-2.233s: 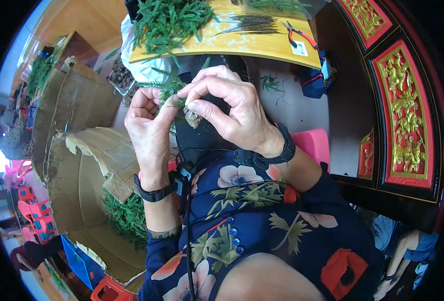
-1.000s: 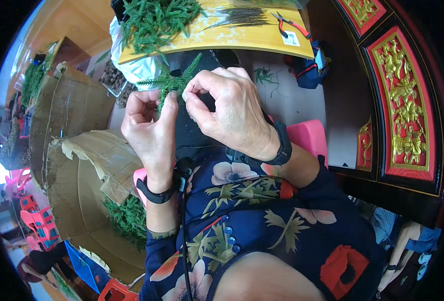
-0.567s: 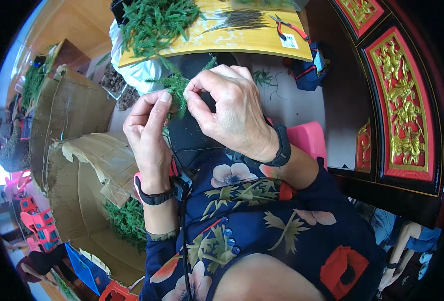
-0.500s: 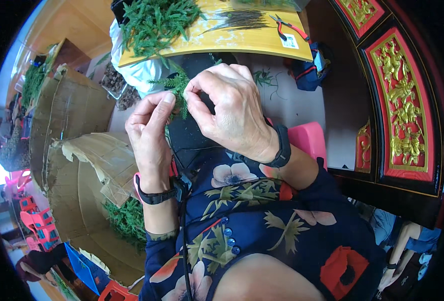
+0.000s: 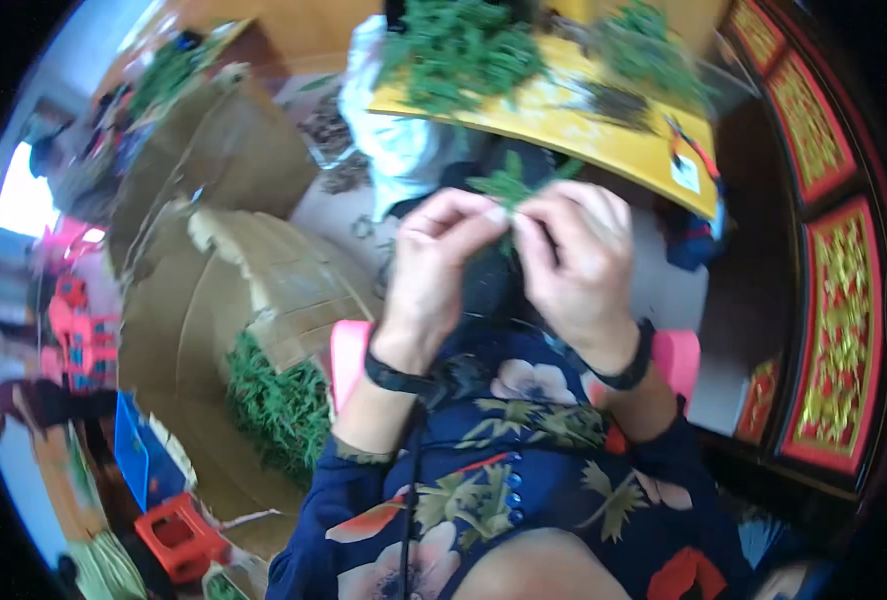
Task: Assembling and trimming green foliage sprigs using wire and pliers.
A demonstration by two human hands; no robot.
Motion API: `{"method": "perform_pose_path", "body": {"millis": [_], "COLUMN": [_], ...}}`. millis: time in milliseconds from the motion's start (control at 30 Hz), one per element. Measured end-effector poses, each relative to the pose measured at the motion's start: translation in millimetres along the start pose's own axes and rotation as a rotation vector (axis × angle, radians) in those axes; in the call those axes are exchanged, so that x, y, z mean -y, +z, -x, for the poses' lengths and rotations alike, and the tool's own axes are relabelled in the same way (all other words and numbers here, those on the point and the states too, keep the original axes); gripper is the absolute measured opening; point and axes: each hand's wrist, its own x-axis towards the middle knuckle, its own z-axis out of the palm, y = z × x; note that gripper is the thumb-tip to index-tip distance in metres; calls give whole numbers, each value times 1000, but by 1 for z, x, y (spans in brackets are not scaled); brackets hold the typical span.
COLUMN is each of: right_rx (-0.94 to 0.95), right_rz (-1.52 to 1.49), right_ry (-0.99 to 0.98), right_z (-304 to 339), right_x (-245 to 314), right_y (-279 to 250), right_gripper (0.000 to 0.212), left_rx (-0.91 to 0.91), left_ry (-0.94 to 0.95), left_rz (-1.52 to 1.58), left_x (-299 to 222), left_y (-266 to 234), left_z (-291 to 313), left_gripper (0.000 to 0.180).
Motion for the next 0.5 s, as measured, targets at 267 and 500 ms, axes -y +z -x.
{"method": "perform_pose_path", "body": {"millis": [267, 500], "right_rx": [142, 31], "right_rz": [-514, -232], "right_ry": [355, -33], "right_z": [-1, 2], "right_x": [14, 4], "right_y": [-7, 5], "right_gripper": [15, 17], "left_rx": [16, 12], "left_ry": [-54, 23], "left_rz": [139, -74], "left_x": [-11, -9], "left_y": [-3, -11], "left_z": [2, -3], "left_gripper": [10, 13]}}
